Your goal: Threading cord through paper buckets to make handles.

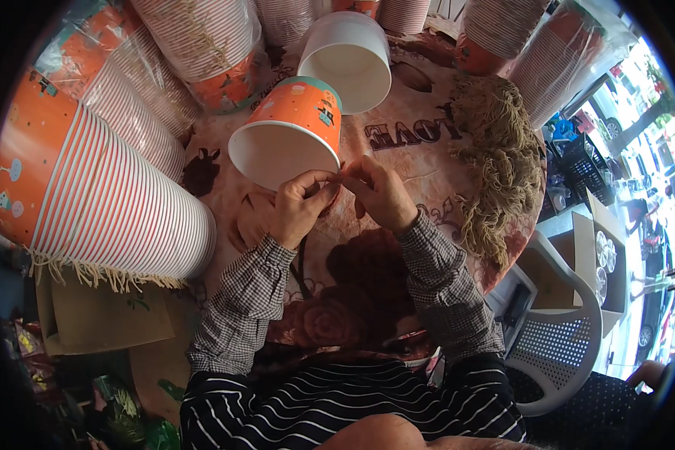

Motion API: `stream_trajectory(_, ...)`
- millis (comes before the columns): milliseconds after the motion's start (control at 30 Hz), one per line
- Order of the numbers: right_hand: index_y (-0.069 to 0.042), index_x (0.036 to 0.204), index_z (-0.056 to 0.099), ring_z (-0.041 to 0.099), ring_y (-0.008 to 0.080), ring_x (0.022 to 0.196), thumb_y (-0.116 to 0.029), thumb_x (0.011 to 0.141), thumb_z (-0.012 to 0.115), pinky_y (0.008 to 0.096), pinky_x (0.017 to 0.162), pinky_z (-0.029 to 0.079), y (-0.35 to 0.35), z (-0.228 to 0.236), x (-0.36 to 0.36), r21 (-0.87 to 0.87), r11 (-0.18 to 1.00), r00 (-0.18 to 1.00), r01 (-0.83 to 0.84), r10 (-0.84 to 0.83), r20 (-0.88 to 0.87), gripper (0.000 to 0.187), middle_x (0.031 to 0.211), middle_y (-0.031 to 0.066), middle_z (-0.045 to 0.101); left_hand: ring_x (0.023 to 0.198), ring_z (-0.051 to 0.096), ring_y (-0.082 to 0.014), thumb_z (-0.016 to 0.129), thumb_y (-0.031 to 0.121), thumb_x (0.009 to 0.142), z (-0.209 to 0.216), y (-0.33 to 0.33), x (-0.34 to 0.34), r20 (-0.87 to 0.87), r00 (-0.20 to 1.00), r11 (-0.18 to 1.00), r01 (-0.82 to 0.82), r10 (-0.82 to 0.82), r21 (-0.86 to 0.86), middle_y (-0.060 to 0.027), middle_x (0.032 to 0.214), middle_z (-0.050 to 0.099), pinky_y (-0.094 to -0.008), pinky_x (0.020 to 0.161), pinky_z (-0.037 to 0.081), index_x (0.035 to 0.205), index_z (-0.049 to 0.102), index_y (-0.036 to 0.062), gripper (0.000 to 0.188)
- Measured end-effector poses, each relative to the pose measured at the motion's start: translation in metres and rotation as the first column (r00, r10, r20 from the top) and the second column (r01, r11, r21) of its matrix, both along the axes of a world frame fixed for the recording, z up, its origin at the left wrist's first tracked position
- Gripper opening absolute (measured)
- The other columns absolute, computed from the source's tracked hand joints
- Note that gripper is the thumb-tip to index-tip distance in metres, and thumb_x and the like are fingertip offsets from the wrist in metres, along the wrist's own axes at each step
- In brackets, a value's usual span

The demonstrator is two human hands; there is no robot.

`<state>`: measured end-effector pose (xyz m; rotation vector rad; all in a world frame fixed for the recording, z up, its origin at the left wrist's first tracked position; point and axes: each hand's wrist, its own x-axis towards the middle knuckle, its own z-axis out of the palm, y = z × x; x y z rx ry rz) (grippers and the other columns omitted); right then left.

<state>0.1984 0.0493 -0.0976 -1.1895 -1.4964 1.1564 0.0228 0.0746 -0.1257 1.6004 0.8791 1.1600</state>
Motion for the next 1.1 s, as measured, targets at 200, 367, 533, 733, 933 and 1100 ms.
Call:
stream_trajectory(200,0.0,0.102,0.05,0.064,0.0139,0.056,-0.011,0.094,0.056,0.0243,0.046,0.049,0.004,-0.004,0.001,-0.149,0.982,0.981,-0.114,0.087,-0.176,0.014,0.076,0.0069,0.061,0.063,0.052,-0.0019,0.062,0.0,0.087,-0.004,0.002,-0.002,0.0,0.999,0.989,0.034,-0.034,-0.142,0.0027,0.076,0.062,-0.0178,0.059,0.044,0.098,0.067,0.0004,0.012)
stream_trajectory(367,0.001,0.099,0.052,0.065,0.0138,0.063,-0.009,0.094,0.055,0.0251,0.052,0.052,0.009,-0.013,0.007,-0.12,0.986,0.991,-0.113,0.104,-0.082,0.011,0.08,0.0079,0.063,0.072,0.062,-0.007,0.059,-0.003,0.088,-0.005,0.001,0.0,-0.044,0.996,0.997,0.073,-0.072,0.007,-0.0034,0.079,0.066,-0.0224,0.062,0.049,0.099,0.066,-0.0019,0.013)
stream_trajectory(533,0.001,0.097,0.053,0.066,0.0139,0.067,-0.007,0.094,0.054,0.025,0.056,0.054,0.007,-0.01,0.008,-0.13,0.984,0.992,-0.121,0.125,0.021,0.009,0.083,0.0081,0.065,0.073,0.065,-0.0149,0.062,0.002,0.086,-0.01,0.001,-0.001,-0.159,0.987,0.99,0.019,0.004,0.141,-0.009,0.081,0.068,-0.0262,0.065,0.05,0.098,0.067,-0.0002,0.012)
stream_trajectory(733,0.003,0.096,0.055,0.066,0.0138,0.068,-0.006,0.092,0.056,0.0264,0.058,0.054,0.011,-0.022,0.011,-0.084,0.993,0.992,-0.085,0.092,0.084,0.01,0.081,0.0077,0.066,0.08,0.067,-0.0263,0.062,0.007,0.084,-0.007,0.001,-0.003,-0.292,0.955,0.971,0.019,0.053,0.237,-0.0118,0.088,0.069,-0.0333,0.072,0.051,0.095,0.067,0.0013,0.013)
stream_trajectory(933,0.002,0.09,0.061,0.069,0.0273,0.074,-0.008,0.081,0.061,0.0368,0.067,0.053,0.017,-0.034,0.017,0.011,1.0,0.97,-0.009,0.006,0.241,0.013,0.077,0.015,0.068,0.078,0.067,-0.0259,0.061,0.007,0.085,-0.018,0.005,-0.002,-0.188,0.982,0.979,0.007,0.032,0.201,-0.0128,0.087,0.069,-0.0314,0.071,0.051,0.098,0.065,0.0011,0.015)
stream_trajectory(1100,0.001,0.089,0.062,0.068,0.0294,0.075,-0.013,0.08,0.062,0.038,0.068,0.053,0.017,-0.032,0.019,0.091,0.995,0.935,-0.029,-0.005,0.356,0.016,0.079,0.016,0.068,0.072,0.067,-0.0241,0.061,0.009,0.085,-0.019,0.007,-0.006,-0.211,0.977,0.994,0.008,0.015,0.108,-0.0129,0.08,0.068,-0.0289,0.066,0.05,0.097,0.065,0.0011,0.014)
